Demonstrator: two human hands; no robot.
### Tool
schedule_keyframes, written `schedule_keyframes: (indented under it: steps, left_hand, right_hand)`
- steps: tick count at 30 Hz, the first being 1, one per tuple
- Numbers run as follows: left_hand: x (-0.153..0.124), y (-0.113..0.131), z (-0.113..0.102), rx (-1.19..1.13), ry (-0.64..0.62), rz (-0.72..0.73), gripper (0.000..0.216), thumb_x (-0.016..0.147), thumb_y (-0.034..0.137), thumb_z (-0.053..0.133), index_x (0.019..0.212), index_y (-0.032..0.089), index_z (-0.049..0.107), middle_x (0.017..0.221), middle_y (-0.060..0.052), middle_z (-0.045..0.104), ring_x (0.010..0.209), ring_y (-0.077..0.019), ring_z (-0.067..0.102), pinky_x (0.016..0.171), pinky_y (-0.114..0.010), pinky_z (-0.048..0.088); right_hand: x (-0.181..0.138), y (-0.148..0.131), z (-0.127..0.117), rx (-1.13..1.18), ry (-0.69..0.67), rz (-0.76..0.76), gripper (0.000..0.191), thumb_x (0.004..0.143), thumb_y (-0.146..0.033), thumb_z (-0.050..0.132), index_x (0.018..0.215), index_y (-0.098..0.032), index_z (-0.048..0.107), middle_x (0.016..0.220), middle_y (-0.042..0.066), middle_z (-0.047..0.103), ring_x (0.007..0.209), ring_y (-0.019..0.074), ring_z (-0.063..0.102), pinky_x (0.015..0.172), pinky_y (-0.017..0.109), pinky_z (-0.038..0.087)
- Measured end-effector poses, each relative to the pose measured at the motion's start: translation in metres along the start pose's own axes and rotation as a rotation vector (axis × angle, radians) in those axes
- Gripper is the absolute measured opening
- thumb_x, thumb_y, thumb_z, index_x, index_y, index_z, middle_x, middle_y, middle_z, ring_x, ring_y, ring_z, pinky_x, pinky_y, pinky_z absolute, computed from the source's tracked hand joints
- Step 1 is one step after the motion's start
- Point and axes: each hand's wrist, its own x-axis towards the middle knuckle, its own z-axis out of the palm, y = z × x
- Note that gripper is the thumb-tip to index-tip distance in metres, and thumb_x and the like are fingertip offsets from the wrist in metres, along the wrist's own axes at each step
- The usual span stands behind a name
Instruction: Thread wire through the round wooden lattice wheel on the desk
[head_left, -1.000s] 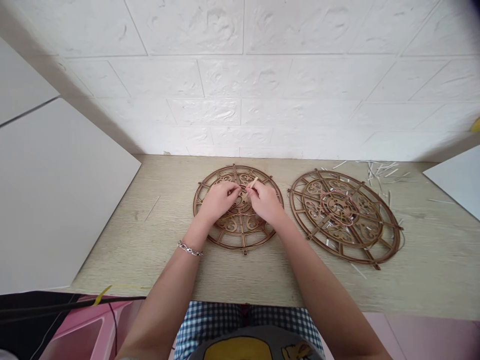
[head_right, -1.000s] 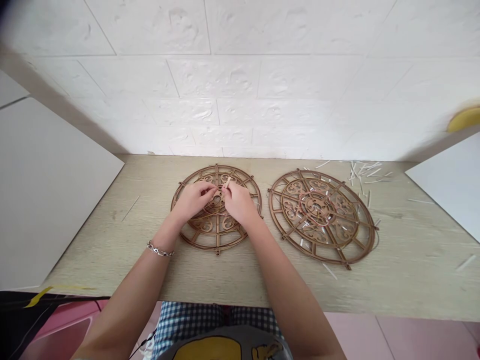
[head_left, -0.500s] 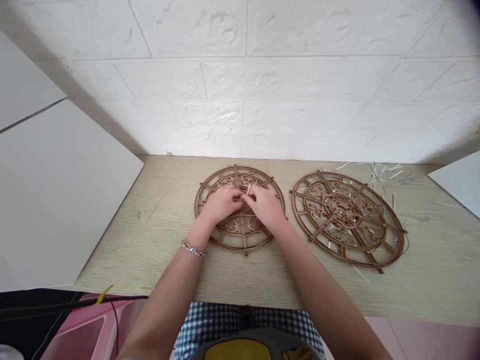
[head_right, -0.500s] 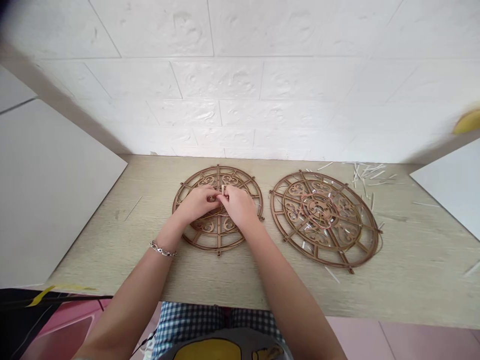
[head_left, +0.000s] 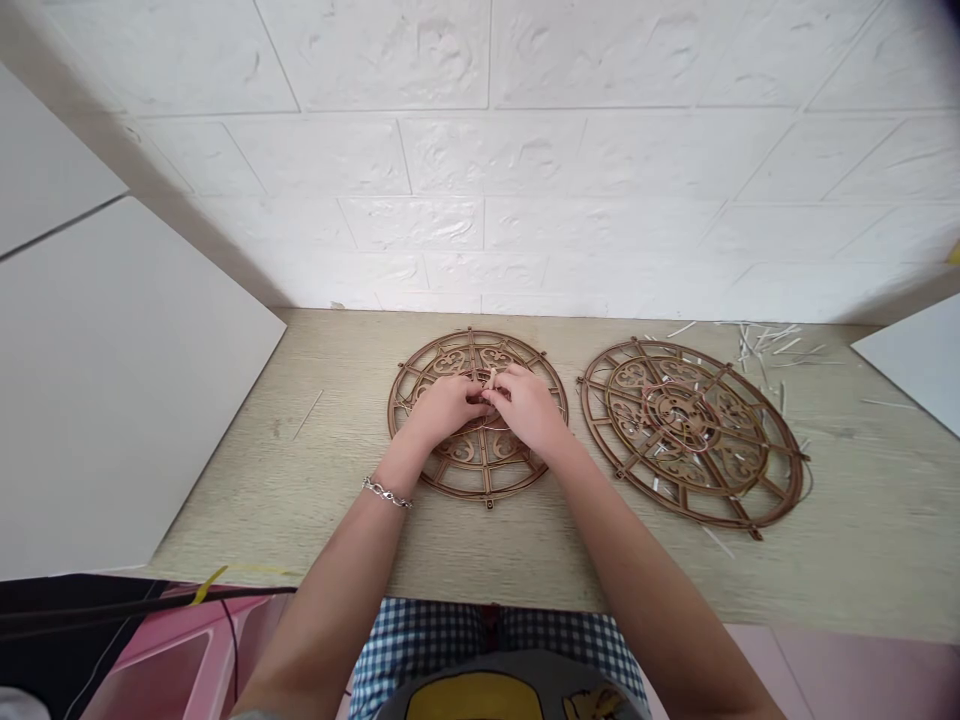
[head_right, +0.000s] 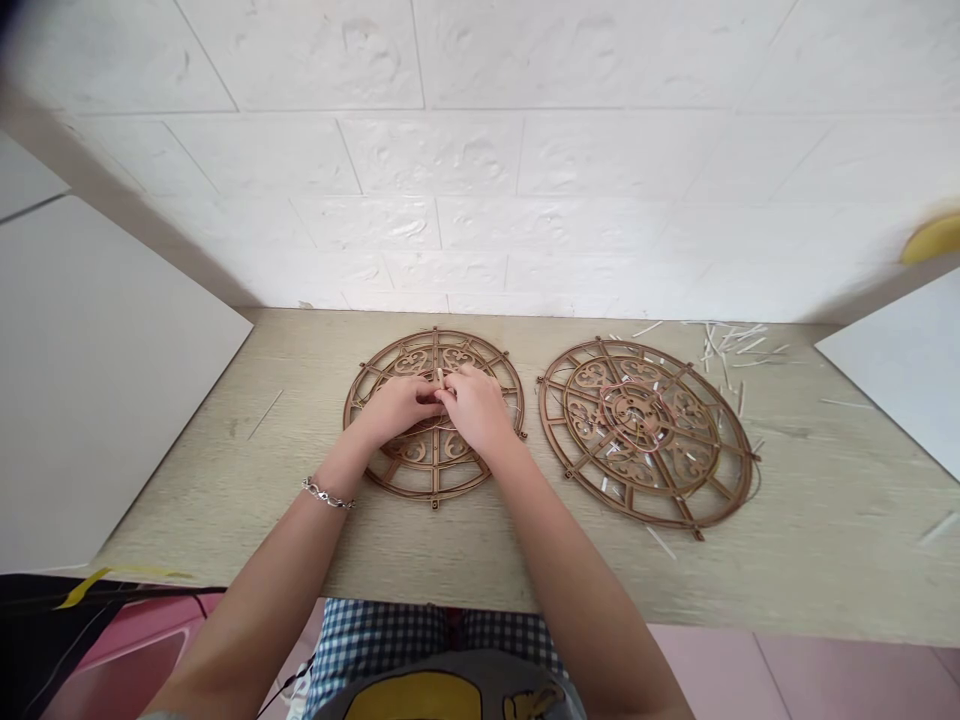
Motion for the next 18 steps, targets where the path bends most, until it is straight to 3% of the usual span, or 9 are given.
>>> schedule_keyframes:
  steps: [6,11,15,18]
  left_hand:
    - [0.001,-0.003,-0.001,-0.053,-0.001,0.01,0.02,0.078,0.034,0.059,0.073,0.019,0.07,0.072,-0.002,0.066,0.07,-0.0163,0.055,0.062,-0.025,0.035]
    - [0.0,-0.004,-0.003,-0.076,-0.016,-0.01,0.02,0.078,0.037,0.06,0.077,0.021,0.072,0.069,0.0,0.066,0.067,-0.0157,0.055,0.059,-0.025,0.033]
    - [-0.001,-0.006,-0.008,-0.076,-0.011,-0.017,0.022,0.075,0.042,0.063,0.08,0.023,0.074,0.066,0.001,0.066,0.063,-0.0152,0.053,0.058,-0.025,0.033]
    - [-0.002,-0.01,-0.015,-0.132,-0.011,-0.038,0.035,0.07,0.047,0.068,0.095,0.024,0.073,0.083,-0.001,0.07,0.075,-0.0174,0.058,0.068,-0.027,0.039]
  right_hand:
    - [-0.001,-0.001,0.001,-0.06,0.041,0.036,0.016,0.086,-0.029,0.058,0.075,-0.018,0.061,0.088,0.004,0.061,0.088,0.0198,0.054,0.09,0.039,0.033]
    - [-0.004,-0.001,0.002,-0.057,0.033,0.023,0.018,0.088,-0.028,0.054,0.074,-0.019,0.06,0.089,0.003,0.062,0.093,0.0215,0.055,0.104,0.055,0.014]
    - [-0.005,-0.002,0.002,-0.06,0.096,0.017,0.026,0.09,-0.034,0.05,0.07,-0.019,0.055,0.085,0.004,0.063,0.088,0.0209,0.056,0.105,0.055,0.012]
    - [-0.006,-0.004,0.0,0.011,0.192,-0.016,0.026,0.094,-0.033,0.042,0.075,-0.02,0.054,0.083,0.003,0.065,0.084,0.0187,0.057,0.106,0.049,0.017]
